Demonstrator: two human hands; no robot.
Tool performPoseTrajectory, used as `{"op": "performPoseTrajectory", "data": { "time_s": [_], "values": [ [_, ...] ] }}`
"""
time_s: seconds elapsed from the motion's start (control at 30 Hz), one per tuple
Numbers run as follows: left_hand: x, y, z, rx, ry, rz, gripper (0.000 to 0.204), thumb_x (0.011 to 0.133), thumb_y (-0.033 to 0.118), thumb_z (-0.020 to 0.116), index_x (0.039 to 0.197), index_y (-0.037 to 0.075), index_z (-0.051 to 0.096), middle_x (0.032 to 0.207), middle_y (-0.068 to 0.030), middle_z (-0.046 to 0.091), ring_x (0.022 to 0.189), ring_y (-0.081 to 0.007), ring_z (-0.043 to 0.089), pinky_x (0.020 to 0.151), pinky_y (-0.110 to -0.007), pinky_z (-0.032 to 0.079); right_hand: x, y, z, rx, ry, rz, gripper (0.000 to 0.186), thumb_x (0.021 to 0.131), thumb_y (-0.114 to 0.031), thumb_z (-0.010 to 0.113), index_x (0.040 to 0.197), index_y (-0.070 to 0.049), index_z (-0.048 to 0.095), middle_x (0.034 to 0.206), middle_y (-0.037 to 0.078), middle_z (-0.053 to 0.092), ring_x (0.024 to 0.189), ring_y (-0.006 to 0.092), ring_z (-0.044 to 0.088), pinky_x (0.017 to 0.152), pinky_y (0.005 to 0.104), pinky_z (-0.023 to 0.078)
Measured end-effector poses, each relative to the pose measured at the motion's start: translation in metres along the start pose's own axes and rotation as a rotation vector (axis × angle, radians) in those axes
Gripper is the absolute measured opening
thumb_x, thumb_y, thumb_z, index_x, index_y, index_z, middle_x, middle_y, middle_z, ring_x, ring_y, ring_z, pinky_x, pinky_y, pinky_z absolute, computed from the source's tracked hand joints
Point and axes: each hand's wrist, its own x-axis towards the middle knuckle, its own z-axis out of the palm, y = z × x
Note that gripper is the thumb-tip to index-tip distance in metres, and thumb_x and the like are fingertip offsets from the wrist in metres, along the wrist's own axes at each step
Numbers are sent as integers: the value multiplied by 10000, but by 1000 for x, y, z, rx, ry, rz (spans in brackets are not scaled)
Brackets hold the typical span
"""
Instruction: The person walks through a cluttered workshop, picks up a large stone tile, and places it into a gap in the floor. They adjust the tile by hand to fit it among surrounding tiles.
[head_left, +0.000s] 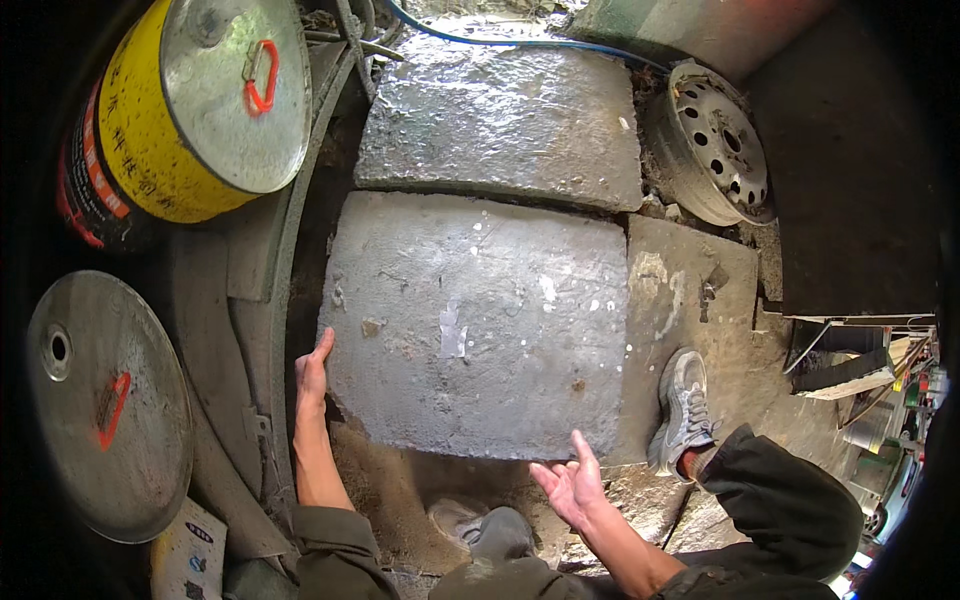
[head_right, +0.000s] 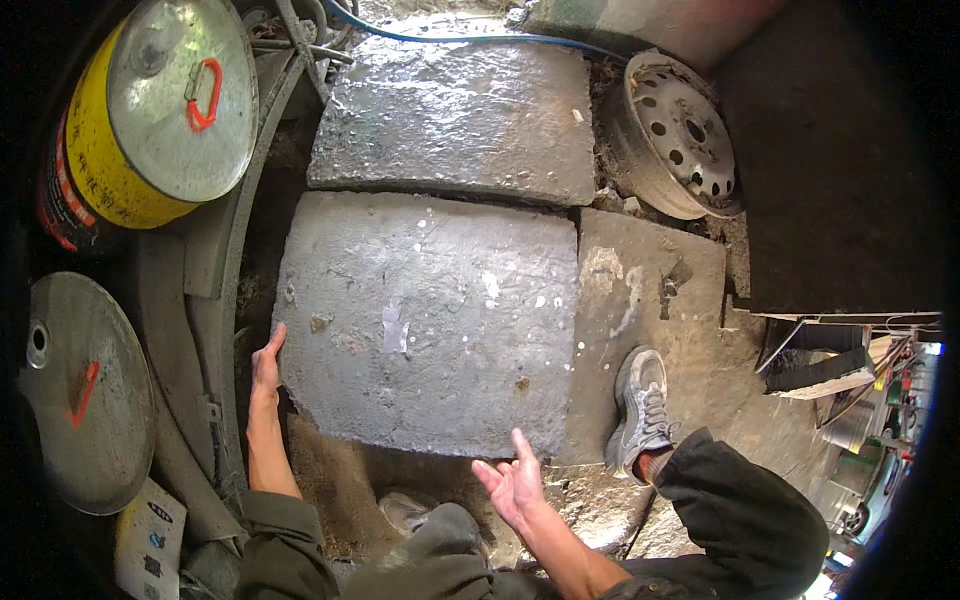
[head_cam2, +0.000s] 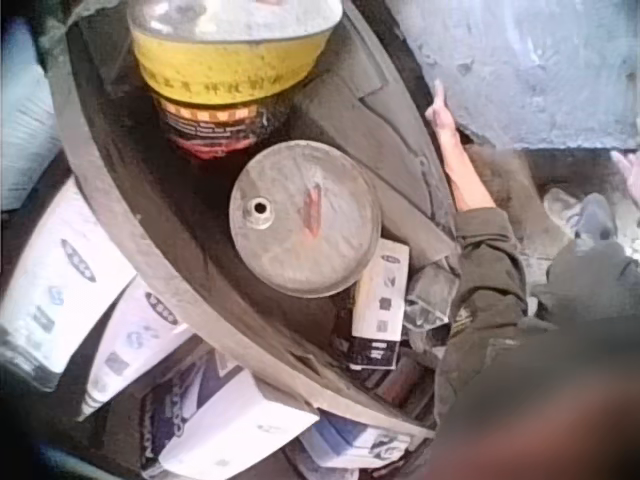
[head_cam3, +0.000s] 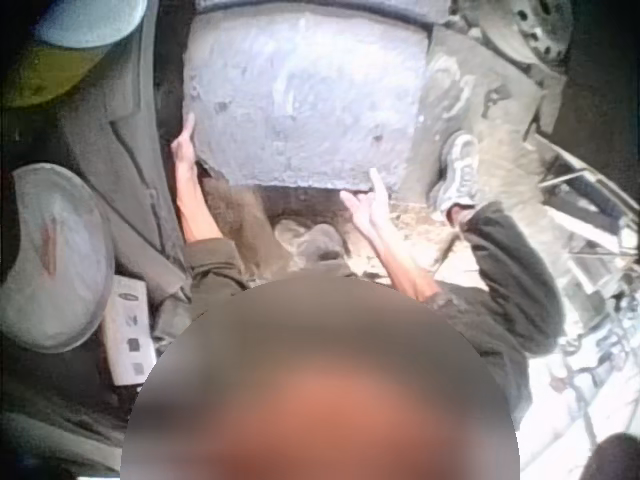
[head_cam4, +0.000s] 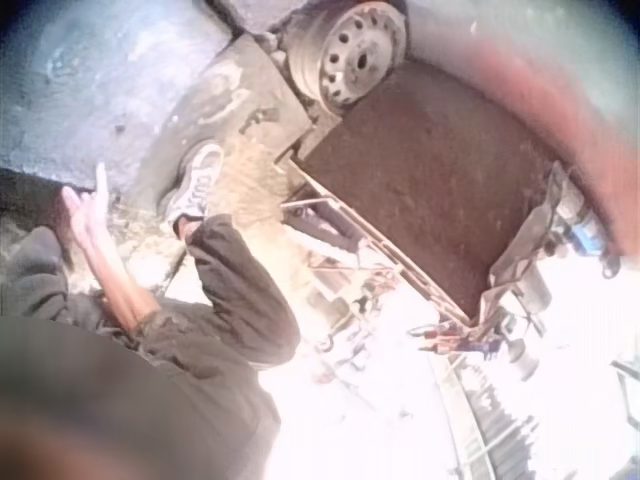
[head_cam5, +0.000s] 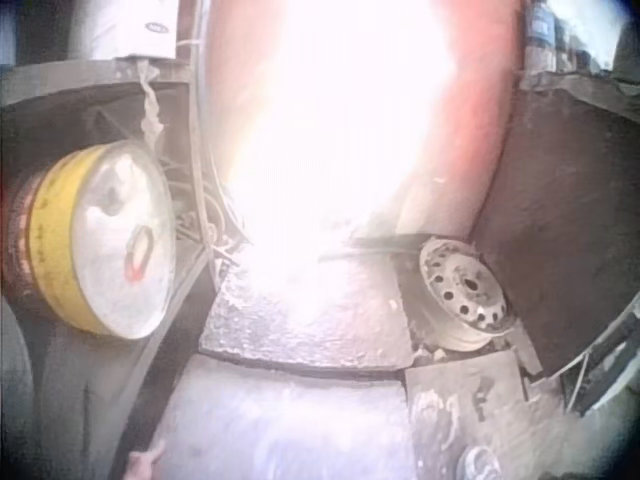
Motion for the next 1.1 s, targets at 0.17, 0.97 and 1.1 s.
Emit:
{"op": "performPoseTrajectory", "data": {
  "time_s": [0.17,0.97,1.1],
  "values": [
    [5,1,1,44,54,37,687,835,559,675,1017,-104,665,1084,-109,634,1009,-167,533,943,-328,398,-54,-8,17,-348,-371,-75,465,960,-284,556,1240,78,476,1265,280,575,1142,383,614,880,386,577],
    [32,-12,12,445,263,-24,909,842,783,452,601,-86,339,559,-115,332,602,-232,342,610,-430,318,39,-17,-63,-450,130,-109,633,932,-610,523,832,14,565,531,-27,437,386,67,313,371,239,207],
    [33,-21,15,509,319,-44,938,835,792,454,587,-110,384,556,-126,374,597,-242,375,607,-435,352,17,-42,-27,-543,6,-309,562,961,-520,548,706,-20,580,509,-15,460,382,77,347,386,242,253]
  ]
}}
